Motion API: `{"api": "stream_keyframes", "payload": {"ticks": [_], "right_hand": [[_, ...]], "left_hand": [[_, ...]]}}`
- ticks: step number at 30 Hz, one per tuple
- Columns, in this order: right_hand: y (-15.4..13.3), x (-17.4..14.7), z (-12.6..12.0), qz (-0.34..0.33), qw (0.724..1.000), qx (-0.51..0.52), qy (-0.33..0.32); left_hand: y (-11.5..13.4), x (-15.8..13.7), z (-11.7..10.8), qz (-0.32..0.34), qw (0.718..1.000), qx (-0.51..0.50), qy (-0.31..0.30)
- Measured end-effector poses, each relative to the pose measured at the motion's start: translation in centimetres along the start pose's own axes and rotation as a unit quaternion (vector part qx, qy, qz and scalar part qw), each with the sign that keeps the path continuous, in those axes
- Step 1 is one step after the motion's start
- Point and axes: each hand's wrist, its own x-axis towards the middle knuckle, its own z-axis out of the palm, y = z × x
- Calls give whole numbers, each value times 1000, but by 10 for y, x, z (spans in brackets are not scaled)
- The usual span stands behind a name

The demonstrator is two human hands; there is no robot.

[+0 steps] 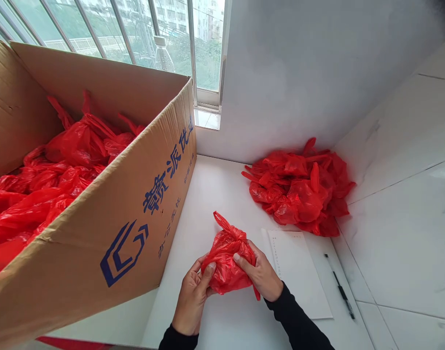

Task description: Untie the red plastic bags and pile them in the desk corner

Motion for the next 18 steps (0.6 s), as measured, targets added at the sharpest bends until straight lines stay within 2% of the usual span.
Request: {"api": "stream_keyframes", "payload": {"ticks": [4, 7, 10, 13, 15, 17, 18], "right_hand": [[3, 1, 3, -7, 1000, 8, 14], [2, -3, 3, -26, 999, 4, -17], [4, -5, 2, -22, 999, 4, -31], [11, -6, -1, -10, 1000, 5, -1], [18, -8, -5, 1, 999, -22, 35], [24, -12, -8, 3, 996, -77, 47], [27, -14, -10, -3, 994, -110, 30]], "left_hand": [[-1, -7, 10, -5, 999, -32, -4], [-3, -7, 14, 14, 999, -39, -4], [-8, -4, 8, 17, 999, 0, 36], [-12, -5, -3, 9, 998, 68, 4], [-7, -9, -9, 57, 990, 129, 6], [3, -15, -9, 125, 971, 195, 55], [9, -18, -7, 144, 961, 224, 75]]}}
